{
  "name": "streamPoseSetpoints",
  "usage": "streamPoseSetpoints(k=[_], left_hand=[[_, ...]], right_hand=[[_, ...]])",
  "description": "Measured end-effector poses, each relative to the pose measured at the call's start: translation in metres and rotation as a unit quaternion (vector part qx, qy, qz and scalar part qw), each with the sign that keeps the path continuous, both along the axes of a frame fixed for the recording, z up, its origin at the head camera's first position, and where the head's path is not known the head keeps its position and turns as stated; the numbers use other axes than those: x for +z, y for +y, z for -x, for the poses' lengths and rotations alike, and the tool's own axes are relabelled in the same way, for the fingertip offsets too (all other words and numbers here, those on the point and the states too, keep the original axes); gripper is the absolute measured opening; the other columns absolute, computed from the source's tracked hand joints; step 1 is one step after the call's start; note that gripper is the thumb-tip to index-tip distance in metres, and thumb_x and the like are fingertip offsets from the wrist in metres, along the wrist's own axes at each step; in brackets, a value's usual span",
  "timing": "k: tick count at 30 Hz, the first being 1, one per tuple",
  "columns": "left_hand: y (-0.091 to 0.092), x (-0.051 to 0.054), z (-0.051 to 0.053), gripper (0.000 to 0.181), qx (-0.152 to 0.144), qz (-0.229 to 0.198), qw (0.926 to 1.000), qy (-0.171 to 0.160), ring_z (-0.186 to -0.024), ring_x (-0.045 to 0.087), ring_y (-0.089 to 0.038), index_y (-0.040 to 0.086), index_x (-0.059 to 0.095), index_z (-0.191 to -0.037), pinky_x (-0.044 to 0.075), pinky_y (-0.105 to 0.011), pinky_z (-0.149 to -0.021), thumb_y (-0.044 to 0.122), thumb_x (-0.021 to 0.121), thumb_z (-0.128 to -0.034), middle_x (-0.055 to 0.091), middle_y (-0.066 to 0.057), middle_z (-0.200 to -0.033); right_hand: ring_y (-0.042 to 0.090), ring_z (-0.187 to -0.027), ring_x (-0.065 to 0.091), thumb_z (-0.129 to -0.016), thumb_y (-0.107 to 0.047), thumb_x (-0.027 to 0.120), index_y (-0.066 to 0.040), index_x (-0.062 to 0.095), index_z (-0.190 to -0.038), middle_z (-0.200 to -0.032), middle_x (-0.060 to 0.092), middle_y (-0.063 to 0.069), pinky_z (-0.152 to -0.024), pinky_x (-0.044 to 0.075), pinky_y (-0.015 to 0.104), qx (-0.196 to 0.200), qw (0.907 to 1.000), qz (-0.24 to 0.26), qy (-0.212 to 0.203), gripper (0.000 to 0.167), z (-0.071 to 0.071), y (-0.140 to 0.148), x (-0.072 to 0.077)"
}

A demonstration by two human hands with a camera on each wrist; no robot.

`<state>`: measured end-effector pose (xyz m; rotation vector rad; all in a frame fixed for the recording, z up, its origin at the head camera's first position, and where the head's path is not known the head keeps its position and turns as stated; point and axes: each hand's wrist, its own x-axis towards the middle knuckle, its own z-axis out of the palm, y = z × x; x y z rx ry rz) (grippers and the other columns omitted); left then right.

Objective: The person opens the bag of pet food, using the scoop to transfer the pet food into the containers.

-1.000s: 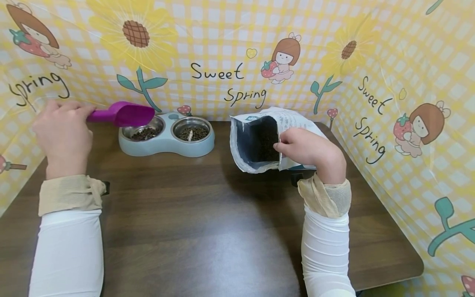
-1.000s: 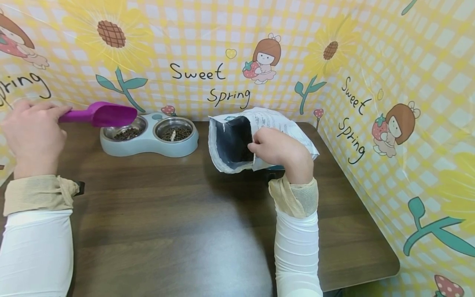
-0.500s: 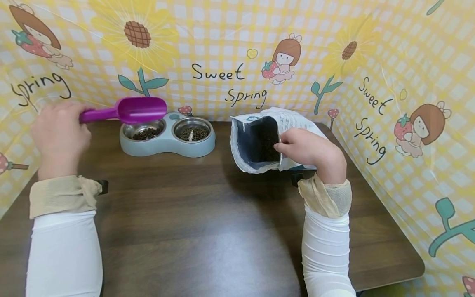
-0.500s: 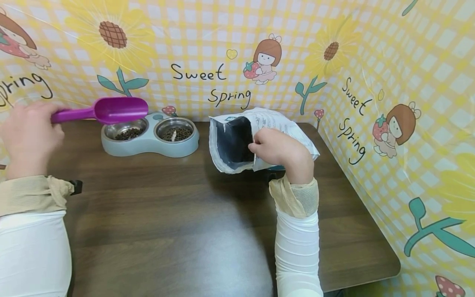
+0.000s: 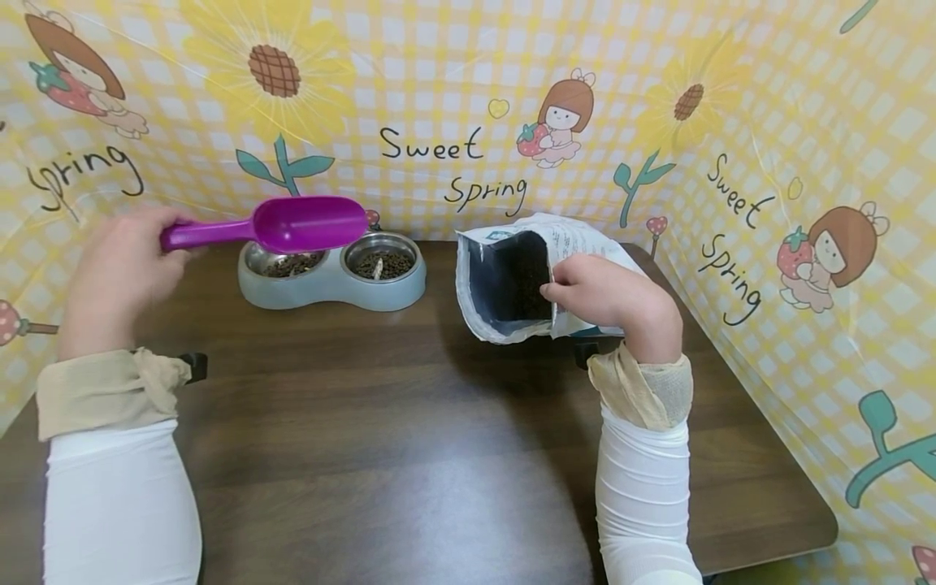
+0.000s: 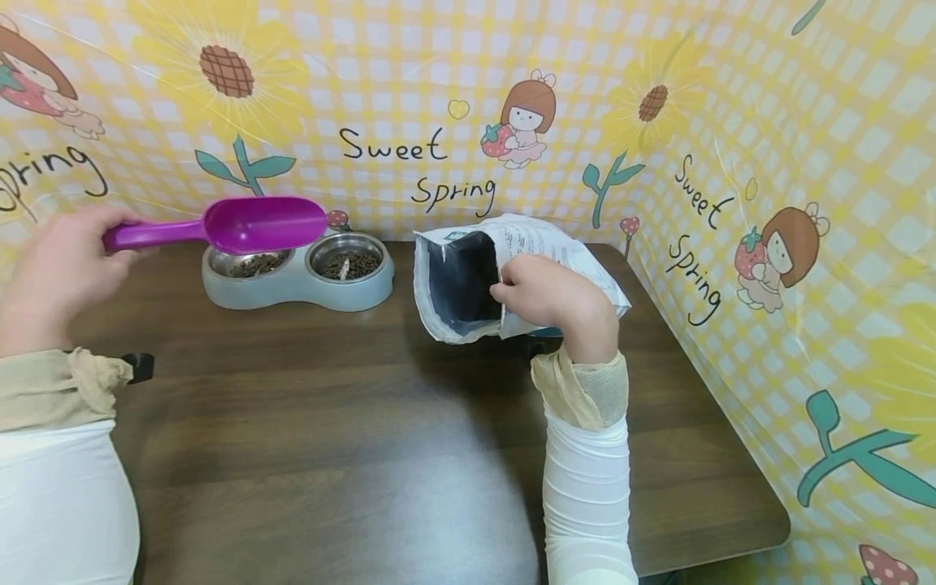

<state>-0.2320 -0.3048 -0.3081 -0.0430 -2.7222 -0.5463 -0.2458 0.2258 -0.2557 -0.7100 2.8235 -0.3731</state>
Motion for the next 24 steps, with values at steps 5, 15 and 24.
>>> streamPoseSetpoints(k=[5, 15, 24], left_hand=[[0.01, 0.01, -0.006, 0.028, -0.017, -0.001, 0.9998, -0.005, -0.096, 0.055, -0.043, 0.002, 0.07, -0.13, 0.036, -0.052, -0.081, 0.015, 0.068, -0.1055, 0.069, -0.032, -0.108], [0.04, 0.03, -0.022, 0.025, -0.114, 0.047, 0.9918, -0.035, -0.08, 0.054, -0.022, 0.012, 0.074, -0.128, 0.04, -0.03, -0.068, 0.016, 0.075, -0.1028, 0.072, -0.01, -0.094], [0.089, 0.039, -0.029, 0.017, -0.185, 0.031, 0.9772, -0.099, -0.073, 0.052, -0.013, 0.015, 0.076, -0.118, 0.042, -0.028, -0.067, 0.022, 0.077, -0.1028, 0.068, 0.0, -0.086]], right_hand=[[0.018, -0.067, 0.049, -0.11, -0.021, 0.056, -0.013, 0.053, -0.069, -0.067, 0.042, -0.003, -0.069, 0.041, 0.033, -0.004, 1.0, 0.003, -0.006, 0.041, 0.0, 0.0, 0.0], [0.019, -0.067, 0.049, -0.11, -0.021, 0.055, -0.013, 0.054, -0.071, -0.067, 0.042, -0.003, -0.069, 0.041, 0.033, -0.008, 0.9999, 0.005, -0.011, 0.04, -0.002, -0.001, 0.002], [0.019, -0.068, 0.049, -0.109, -0.022, 0.055, -0.014, 0.052, -0.069, -0.068, 0.042, -0.003, -0.07, 0.041, 0.033, -0.006, 1.0, -0.003, 0.005, 0.042, -0.002, -0.001, 0.002]])
